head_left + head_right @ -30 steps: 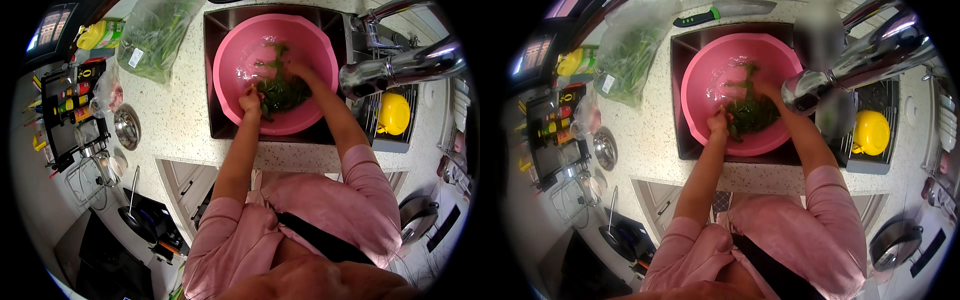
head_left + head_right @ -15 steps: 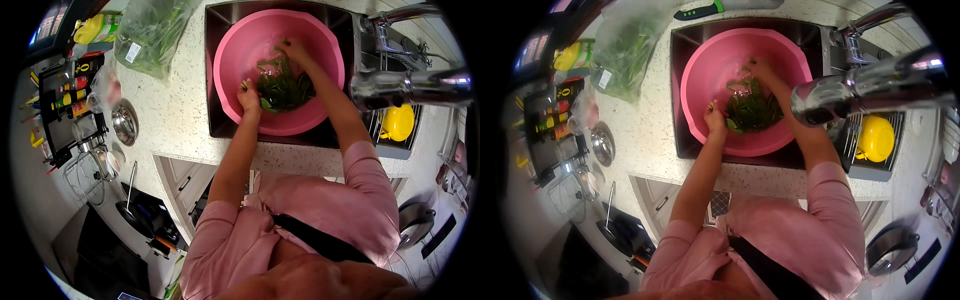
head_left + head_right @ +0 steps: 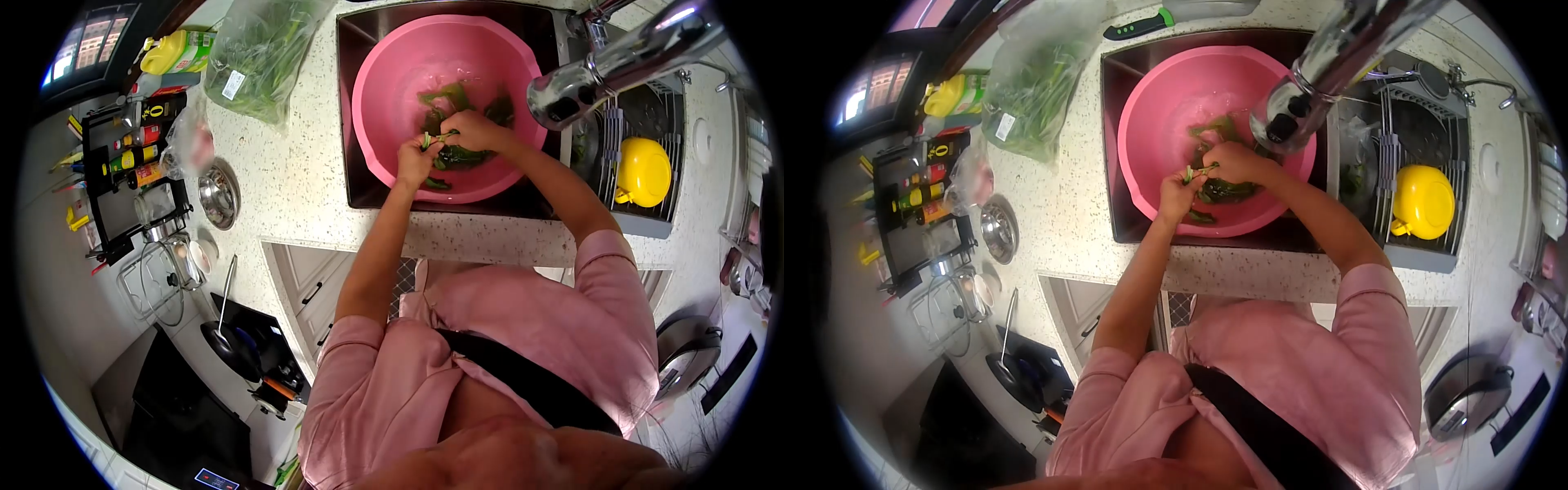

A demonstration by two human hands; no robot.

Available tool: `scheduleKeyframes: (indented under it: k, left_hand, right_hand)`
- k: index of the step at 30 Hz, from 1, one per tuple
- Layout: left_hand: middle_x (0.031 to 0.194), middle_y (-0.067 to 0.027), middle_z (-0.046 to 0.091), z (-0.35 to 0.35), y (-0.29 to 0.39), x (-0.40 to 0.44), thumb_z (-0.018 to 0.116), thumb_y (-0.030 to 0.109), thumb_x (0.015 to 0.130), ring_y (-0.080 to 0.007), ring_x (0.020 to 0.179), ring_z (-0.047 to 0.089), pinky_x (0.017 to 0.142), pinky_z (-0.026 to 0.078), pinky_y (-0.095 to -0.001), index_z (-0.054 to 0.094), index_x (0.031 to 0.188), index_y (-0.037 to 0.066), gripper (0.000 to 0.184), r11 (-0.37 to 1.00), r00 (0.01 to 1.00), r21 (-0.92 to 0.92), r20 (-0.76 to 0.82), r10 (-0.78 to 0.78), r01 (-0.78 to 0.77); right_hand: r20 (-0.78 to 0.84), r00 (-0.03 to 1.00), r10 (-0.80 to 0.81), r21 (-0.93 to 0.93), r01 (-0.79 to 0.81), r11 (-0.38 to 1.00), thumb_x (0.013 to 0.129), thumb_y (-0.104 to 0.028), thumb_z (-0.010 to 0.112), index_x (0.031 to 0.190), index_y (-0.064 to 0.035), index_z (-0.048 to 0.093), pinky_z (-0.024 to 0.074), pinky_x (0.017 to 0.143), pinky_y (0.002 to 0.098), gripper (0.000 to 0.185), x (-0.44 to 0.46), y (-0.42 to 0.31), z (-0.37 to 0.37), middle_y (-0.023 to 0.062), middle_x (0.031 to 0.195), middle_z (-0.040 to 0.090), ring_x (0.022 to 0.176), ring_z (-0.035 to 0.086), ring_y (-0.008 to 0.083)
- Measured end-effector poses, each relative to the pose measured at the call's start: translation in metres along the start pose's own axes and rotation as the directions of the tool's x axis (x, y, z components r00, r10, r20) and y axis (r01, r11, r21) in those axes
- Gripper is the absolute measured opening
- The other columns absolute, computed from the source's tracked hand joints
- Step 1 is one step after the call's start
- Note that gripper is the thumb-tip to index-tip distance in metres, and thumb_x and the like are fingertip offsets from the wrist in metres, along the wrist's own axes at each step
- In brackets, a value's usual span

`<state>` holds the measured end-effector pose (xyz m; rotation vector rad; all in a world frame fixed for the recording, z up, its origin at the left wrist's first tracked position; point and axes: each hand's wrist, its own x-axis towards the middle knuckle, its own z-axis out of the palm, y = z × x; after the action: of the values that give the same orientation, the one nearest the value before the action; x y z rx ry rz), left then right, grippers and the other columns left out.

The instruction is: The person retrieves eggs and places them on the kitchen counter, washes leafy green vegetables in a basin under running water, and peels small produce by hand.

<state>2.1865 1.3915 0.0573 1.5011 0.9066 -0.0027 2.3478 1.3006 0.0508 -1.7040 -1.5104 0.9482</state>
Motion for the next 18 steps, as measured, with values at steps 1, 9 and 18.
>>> scheduleKeyframes:
  k: [1,9,18]
  left_hand:
    - [0.067,0.0005,0.057,0.000,0.003,-0.001,0.058,0.006,0.082,-0.0042,0.048,0.046,0.041,0.035,-0.0182,0.061,0.098,0.005,0.016,1.000,1.000,0.002,0.003,0.004,-0.004]
    - [0.068,-0.0070,0.059,-0.009,0.017,-0.002,0.054,0.006,0.085,-0.0091,0.048,0.049,0.040,0.039,-0.0203,0.058,0.092,-0.001,0.011,0.927,0.953,-0.346,-0.203,-0.227,0.147]
    - [0.056,-0.0012,0.052,-0.032,0.030,0.011,0.056,0.014,0.085,-0.0072,0.042,0.044,0.035,0.033,-0.0209,0.054,0.081,0.005,0.010,0.959,0.963,-0.275,-0.233,-0.137,0.070]
  right_hand:
    - [-0.020,1.000,-0.003,0.006,0.003,1.000,0.069,-0.016,0.065,0.070,-0.0016,0.056,0.0423,0.059,0.0355,0.017,-0.003,0.001,0.001,0.0163,0.069,0.056,0.064,0.056,0.0274]
    - [-0.338,0.912,0.232,0.183,-0.178,0.967,0.073,-0.013,0.052,0.076,-0.0038,0.061,0.0431,0.058,0.0390,0.013,0.011,0.103,-0.009,0.0161,0.071,0.058,0.062,0.054,0.0315]
    - [-0.168,0.903,0.395,0.033,-0.396,0.918,0.074,-0.022,0.055,0.081,-0.0023,0.060,0.0455,0.069,0.0430,0.021,0.007,0.041,0.031,0.0195,0.081,0.060,0.076,0.058,0.0363]
